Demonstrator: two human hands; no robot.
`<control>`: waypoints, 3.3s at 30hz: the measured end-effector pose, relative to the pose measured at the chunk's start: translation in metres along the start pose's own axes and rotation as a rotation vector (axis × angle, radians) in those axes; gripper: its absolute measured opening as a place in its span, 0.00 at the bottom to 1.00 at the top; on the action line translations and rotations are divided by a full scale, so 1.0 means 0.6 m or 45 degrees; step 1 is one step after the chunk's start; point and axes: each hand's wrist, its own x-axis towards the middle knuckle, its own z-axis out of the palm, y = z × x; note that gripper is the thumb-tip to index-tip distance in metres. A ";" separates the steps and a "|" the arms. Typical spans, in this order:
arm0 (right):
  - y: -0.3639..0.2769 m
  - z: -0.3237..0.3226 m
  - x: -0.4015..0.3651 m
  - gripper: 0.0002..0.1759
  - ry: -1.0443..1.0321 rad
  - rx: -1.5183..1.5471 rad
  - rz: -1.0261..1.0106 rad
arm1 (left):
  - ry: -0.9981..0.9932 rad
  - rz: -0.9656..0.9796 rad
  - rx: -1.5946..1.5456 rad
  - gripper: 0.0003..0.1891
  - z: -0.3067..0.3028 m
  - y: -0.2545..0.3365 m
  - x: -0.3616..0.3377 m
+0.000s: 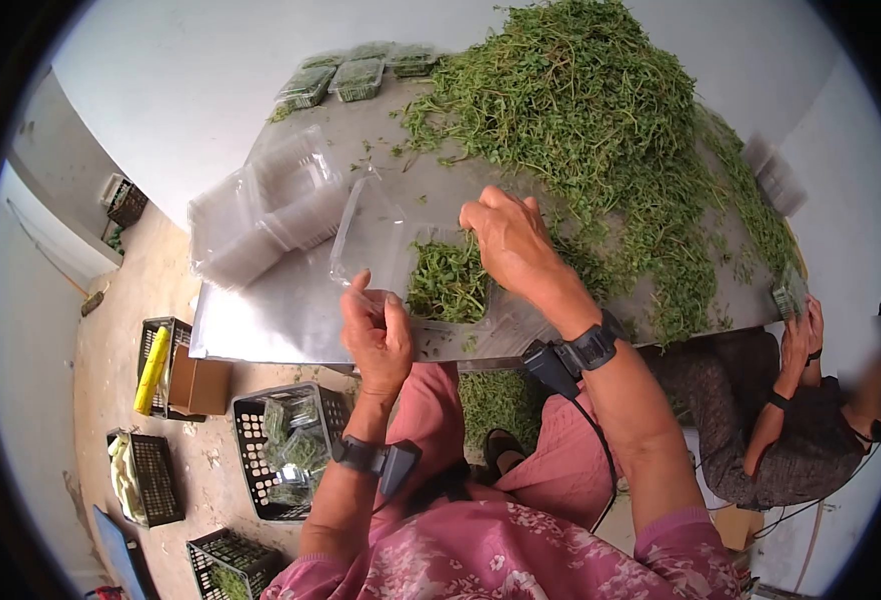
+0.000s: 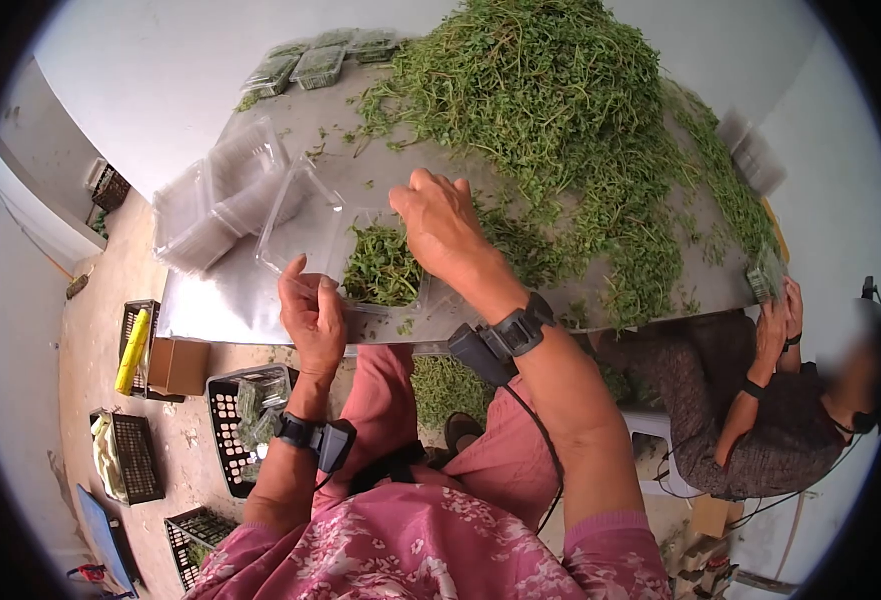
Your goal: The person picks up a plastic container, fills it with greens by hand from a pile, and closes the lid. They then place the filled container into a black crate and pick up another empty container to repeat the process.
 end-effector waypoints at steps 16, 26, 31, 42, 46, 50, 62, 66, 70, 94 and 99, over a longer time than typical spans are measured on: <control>-0.031 -0.036 -0.015 0.08 -0.329 0.325 -0.032 | -0.006 -0.010 0.008 0.19 0.001 -0.002 0.000; -0.015 -0.006 -0.008 0.08 -0.326 0.507 -0.052 | 0.036 -0.060 -0.076 0.19 -0.004 -0.014 -0.001; 0.067 -0.043 -0.004 0.06 -0.041 0.400 0.293 | 0.065 -0.150 -0.188 0.20 -0.006 0.002 0.000; 0.048 -0.002 -0.004 0.12 -0.712 -0.119 0.569 | 0.066 -0.165 -0.192 0.20 -0.006 0.000 0.002; 0.066 0.011 -0.012 0.07 -0.397 -0.055 0.584 | 0.047 -0.162 -0.143 0.20 -0.005 0.006 0.002; 0.071 -0.027 0.003 0.07 -0.204 0.267 0.659 | 0.047 -0.172 -0.155 0.20 -0.003 0.004 0.000; 0.025 0.027 0.009 0.12 -0.061 0.241 0.372 | 0.019 -0.058 -0.083 0.18 -0.004 -0.020 0.000; 0.021 0.061 0.012 0.11 -0.063 0.200 0.454 | 0.000 0.004 -0.044 0.19 -0.005 -0.030 0.000; 0.027 0.054 0.031 0.10 -0.253 0.433 0.615 | 0.009 -0.024 -0.045 0.14 -0.005 -0.015 0.000; -0.030 0.003 -0.003 0.15 -0.173 0.299 0.136 | 0.033 -0.083 -0.076 0.17 -0.004 -0.008 0.001; -0.047 0.035 -0.014 0.04 -0.343 0.168 0.019 | 0.028 -0.085 -0.102 0.18 -0.002 -0.008 0.000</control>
